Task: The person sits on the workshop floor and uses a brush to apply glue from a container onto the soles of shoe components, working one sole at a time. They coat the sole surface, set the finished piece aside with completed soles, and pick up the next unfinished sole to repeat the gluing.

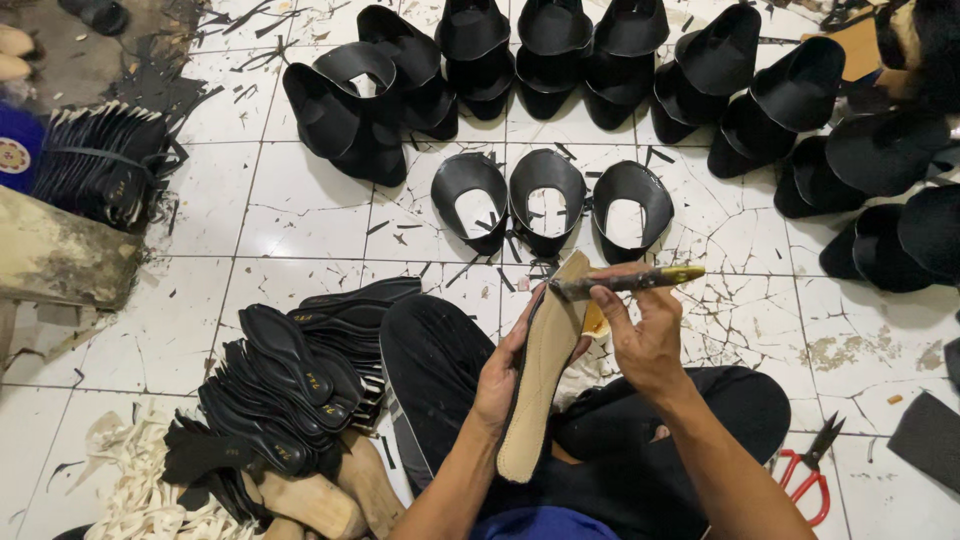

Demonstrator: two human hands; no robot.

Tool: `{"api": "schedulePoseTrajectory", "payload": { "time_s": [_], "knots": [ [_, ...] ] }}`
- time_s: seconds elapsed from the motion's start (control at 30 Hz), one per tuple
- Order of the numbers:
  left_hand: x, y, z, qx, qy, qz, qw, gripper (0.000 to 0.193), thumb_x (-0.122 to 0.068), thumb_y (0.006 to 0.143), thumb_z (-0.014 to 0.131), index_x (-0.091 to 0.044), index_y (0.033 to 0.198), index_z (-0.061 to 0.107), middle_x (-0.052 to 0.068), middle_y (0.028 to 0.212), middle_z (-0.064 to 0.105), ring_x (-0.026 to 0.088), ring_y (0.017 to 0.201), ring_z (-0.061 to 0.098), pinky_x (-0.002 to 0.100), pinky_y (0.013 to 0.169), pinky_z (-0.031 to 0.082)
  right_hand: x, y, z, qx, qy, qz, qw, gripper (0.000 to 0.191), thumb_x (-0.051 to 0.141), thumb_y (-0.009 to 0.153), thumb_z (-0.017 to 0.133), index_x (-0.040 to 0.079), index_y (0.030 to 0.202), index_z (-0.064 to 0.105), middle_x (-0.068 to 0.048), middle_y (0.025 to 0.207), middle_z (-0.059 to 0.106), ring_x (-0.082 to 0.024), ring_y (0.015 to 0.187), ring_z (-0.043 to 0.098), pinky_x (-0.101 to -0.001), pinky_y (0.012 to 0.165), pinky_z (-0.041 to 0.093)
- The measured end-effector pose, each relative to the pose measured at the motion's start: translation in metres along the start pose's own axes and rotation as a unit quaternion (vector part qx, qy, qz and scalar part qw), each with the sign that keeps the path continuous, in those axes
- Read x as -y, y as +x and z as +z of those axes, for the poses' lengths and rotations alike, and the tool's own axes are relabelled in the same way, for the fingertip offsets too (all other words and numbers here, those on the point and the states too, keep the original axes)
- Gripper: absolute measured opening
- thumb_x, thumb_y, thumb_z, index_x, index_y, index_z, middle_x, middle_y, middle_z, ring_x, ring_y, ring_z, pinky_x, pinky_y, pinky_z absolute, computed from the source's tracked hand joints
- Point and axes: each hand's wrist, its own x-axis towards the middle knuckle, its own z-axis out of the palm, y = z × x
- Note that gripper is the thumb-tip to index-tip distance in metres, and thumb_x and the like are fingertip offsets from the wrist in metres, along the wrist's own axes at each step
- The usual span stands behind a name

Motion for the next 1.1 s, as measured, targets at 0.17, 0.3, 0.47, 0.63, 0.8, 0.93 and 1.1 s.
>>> {"api": "schedulePoseTrajectory", "payload": {
  "time_s": [0.17,0.3,0.47,0.63,0.8,0.93,1.1],
  "knots": [
    [-0.001,0.006,-0.011,-0.019,0.019,0.001,1.000,0.063,-0.041,0.112,0.028,-0.005,0.163,0.032,0.017,0.156,0.046,0.027,0.140,0.047,0.041,0.120,0.038,0.008,-0.013,0.008,0.018,-0.059,-0.135,0.989,0.014,0.010,0.093,0.071,0.008,0.106,0.071,-0.006,0.099,0.074,-0.025,0.095,0.067,-0.0436,0.097,0.041],
    [-0.004,0.009,-0.014,-0.014,-0.021,0.004,1.000,0.067,-0.047,0.111,0.025,-0.003,0.161,0.034,0.015,0.157,0.047,0.026,0.143,0.047,0.038,0.122,0.037,0.016,-0.021,0.009,0.048,-0.067,-0.190,0.978,0.016,0.011,0.095,0.071,0.006,0.109,0.066,-0.005,0.100,0.073,-0.024,0.096,0.067,-0.0443,0.099,0.038],
    [-0.007,0.015,-0.011,-0.009,-0.099,0.011,0.995,0.072,-0.054,0.109,0.029,-0.002,0.159,0.038,0.017,0.154,0.051,0.031,0.138,0.052,0.042,0.118,0.041,0.024,-0.033,0.013,0.089,-0.055,-0.205,0.973,0.014,0.011,0.091,0.072,0.008,0.104,0.067,-0.003,0.095,0.072,-0.022,0.092,0.067,-0.0450,0.097,0.037],
    [-0.008,0.019,-0.019,-0.030,-0.116,0.009,0.993,0.060,-0.034,0.101,0.043,-0.007,0.155,0.045,0.020,0.143,0.059,0.040,0.123,0.062,0.049,0.107,0.051,0.030,-0.043,0.012,0.123,-0.054,-0.185,0.974,0.016,0.011,0.089,0.073,0.008,0.103,0.068,-0.005,0.093,0.069,-0.023,0.091,0.067,-0.0441,0.097,0.037],
    [-0.003,0.027,-0.046,-0.127,-0.104,0.019,0.986,0.059,-0.022,0.094,0.050,-0.002,0.149,0.050,0.022,0.132,0.063,0.039,0.114,0.066,0.047,0.104,0.055,0.035,-0.049,0.006,0.148,-0.041,-0.212,0.965,0.017,0.010,0.087,0.071,0.007,0.103,0.069,-0.005,0.094,0.069,-0.022,0.093,0.067,-0.0451,0.098,0.036],
    [0.001,0.042,-0.069,-0.194,-0.132,0.059,0.970,0.052,-0.023,0.093,0.052,0.001,0.139,0.053,0.019,0.123,0.064,0.035,0.109,0.065,0.052,0.099,0.057,0.038,-0.055,0.006,0.137,-0.080,-0.283,0.946,0.023,0.013,0.085,0.075,0.007,0.106,0.069,-0.005,0.098,0.070,-0.022,0.097,0.068,-0.0475,0.098,0.037],
    [0.004,0.048,-0.073,-0.272,-0.087,0.068,0.956,0.053,-0.024,0.089,0.051,-0.011,0.140,0.057,0.014,0.122,0.066,0.029,0.105,0.065,0.048,0.087,0.058,0.037,-0.061,0.003,0.147,-0.106,-0.349,0.920,0.030,0.018,0.084,0.078,0.006,0.111,0.070,-0.006,0.105,0.070,-0.024,0.102,0.067,-0.0502,0.098,0.037]
  ]
}}
